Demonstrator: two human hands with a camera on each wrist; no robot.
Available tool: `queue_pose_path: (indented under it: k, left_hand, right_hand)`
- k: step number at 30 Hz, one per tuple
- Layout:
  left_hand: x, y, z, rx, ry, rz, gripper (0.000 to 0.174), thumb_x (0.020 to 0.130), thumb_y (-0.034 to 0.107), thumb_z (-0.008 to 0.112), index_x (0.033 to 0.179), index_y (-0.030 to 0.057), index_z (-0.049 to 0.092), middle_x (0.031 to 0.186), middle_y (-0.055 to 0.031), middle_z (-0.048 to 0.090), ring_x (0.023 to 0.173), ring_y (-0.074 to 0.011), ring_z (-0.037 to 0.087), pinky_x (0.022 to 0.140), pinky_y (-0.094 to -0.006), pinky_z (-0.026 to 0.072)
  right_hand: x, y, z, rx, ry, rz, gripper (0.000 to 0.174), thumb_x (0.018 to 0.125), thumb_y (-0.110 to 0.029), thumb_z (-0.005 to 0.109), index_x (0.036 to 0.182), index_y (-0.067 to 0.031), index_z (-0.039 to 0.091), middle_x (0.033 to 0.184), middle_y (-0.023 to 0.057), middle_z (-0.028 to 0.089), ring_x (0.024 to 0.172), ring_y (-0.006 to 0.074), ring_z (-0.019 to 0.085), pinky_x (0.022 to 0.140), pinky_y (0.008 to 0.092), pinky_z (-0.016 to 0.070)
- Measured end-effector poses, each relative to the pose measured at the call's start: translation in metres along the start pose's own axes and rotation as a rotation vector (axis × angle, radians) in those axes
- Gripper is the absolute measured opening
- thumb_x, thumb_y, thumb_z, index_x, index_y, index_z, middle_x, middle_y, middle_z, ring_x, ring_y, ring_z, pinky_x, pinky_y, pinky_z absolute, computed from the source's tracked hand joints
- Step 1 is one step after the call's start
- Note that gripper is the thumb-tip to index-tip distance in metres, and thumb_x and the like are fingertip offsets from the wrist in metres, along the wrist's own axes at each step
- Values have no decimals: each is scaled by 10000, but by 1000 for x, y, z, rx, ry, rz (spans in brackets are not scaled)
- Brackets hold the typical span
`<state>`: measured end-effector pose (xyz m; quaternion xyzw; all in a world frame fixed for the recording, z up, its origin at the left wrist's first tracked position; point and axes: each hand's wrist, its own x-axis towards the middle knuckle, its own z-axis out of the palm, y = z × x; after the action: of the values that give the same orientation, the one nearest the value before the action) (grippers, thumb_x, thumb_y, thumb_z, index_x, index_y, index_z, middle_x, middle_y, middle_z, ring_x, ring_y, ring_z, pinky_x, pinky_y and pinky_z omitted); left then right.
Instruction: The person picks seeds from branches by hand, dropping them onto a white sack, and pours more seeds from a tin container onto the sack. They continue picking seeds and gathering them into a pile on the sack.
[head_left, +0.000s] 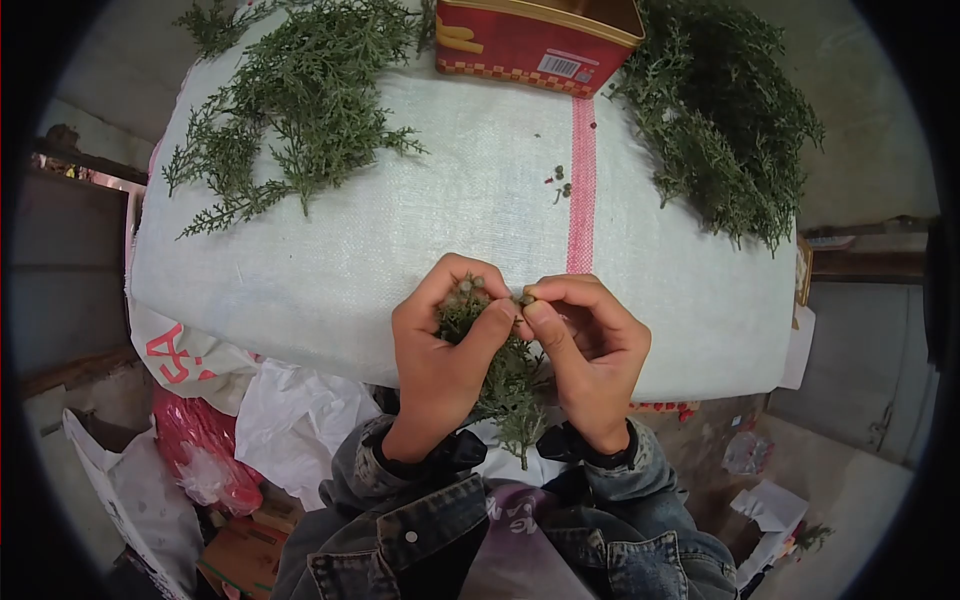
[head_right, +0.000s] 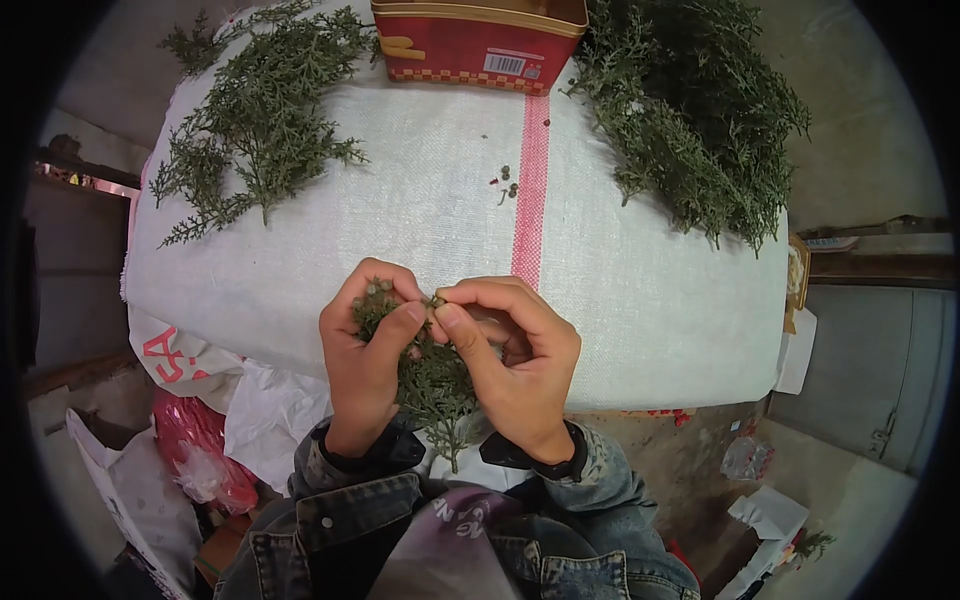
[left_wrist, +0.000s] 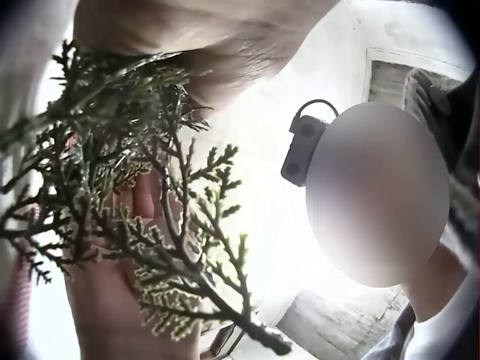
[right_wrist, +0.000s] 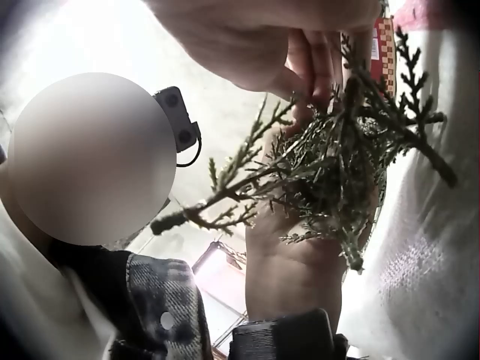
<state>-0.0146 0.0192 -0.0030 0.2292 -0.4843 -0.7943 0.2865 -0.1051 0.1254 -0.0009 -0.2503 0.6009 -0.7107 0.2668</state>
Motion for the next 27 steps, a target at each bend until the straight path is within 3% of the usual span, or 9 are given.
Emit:
queue_pose_path:
  k: [7, 27]
  left_hand:
    - [2, 1, -2, 25, -28, -91, 39, 919, -38, 576, 948, -16, 564, 792, -17, 611, 719, -57, 583, 661, -206, 470]
    - [2, -7, -4, 8, -17, -68, 26, 933, -5, 591, 946, -11, 569, 766, 8, 578, 677, -34, 540, 612, -191, 426]
  right_hand:
    - [0, 1, 1, 8, -16, 9, 154, 907, 66, 650, 1058, 94, 639, 1040, 119, 626, 879, 140, 676, 774, 225, 564]
    - [1, 5, 3, 45, 12, 24, 149, 901, 84, 648, 1049, 86, 662, 1033, 133, 650, 883, 122, 662, 749, 207, 549]
